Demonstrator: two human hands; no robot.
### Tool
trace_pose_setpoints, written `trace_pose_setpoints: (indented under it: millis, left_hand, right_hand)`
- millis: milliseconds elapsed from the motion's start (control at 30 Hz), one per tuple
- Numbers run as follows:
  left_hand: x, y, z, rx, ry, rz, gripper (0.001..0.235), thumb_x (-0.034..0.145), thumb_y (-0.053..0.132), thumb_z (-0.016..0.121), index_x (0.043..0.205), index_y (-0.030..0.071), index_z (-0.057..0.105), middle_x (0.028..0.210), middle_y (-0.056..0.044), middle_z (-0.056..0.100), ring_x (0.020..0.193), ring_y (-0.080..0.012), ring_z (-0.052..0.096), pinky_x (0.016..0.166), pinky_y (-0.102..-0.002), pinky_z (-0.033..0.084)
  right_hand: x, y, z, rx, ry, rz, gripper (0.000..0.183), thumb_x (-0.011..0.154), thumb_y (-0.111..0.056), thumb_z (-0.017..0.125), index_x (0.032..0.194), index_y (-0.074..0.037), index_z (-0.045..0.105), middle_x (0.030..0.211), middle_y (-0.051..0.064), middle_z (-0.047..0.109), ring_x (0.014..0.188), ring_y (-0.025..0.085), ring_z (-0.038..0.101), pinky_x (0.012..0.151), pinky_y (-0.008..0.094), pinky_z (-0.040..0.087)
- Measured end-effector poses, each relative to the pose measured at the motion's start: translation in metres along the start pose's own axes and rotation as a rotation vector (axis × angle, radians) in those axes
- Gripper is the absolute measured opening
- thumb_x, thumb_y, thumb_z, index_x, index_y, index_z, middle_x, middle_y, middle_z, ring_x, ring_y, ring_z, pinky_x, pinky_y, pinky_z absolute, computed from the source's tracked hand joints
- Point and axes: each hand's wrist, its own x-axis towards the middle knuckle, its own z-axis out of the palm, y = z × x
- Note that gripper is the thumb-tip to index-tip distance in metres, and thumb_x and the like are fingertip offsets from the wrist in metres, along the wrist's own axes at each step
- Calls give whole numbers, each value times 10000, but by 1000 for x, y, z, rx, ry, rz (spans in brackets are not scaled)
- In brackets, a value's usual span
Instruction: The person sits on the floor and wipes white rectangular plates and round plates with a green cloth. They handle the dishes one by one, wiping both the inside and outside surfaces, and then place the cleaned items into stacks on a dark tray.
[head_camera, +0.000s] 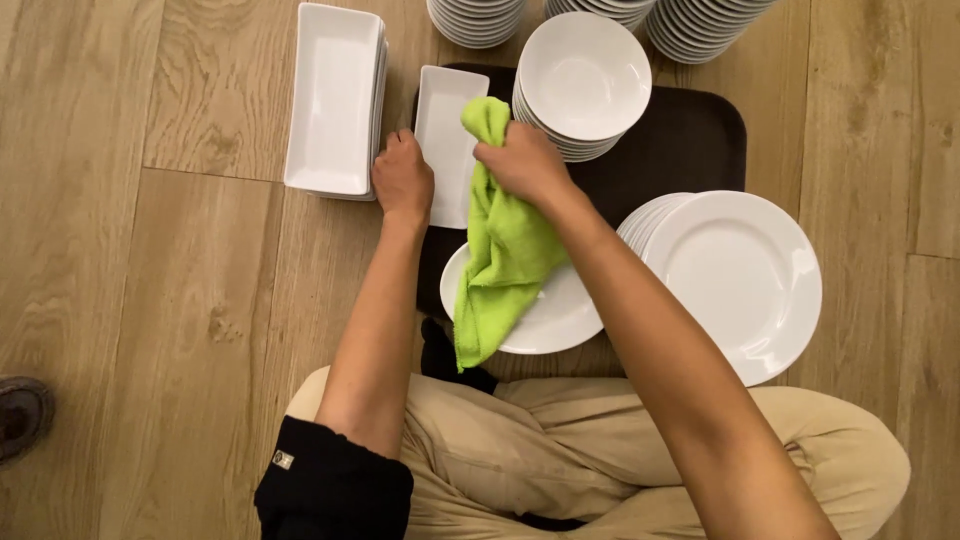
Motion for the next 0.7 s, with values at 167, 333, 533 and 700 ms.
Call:
trace_pose_setpoints:
  millis: [167,333,533,700]
  left_hand:
    - [2,11,-20,-23,-27,-12,107,831,-15,580,916,49,576,854,-125,639,683,-387,729,601,-474,615]
    - [2,15,-24,-19,-50,-42,144,821,4,580,960,42,584,873,-133,653,698,-402,736,610,-485,617]
    - [1,20,-22,-37,-60,-98,146,818,-5,585,959,32,583,862,-137,650,702,-405,731,605,-501,614]
    - [0,30,-34,102,-74,-113,242,836,42,673,1062,44,587,941,-119,657,803,-353,729,639,-470,620]
  right_hand:
    - [13,-9,15,-77,-3,-97,575,915,-534,636,1129,-8,724,972,177,743,956,385,734,832,537,564]
    - [5,-2,14,-70,-48,-130,535,961,-481,625,1117,28,680,896,175,719,851,351,733,749,515,577]
    - [-19,12,-3,32,-68,-41,589,960,-486,621,1249,27,647,1011,179,736,951,377,729,761,543,575]
    - [-31,21,-15,64,-238,177,744,844,-575,669,1317,-1,654,1204,179,718,1177,346,668,987,497,528]
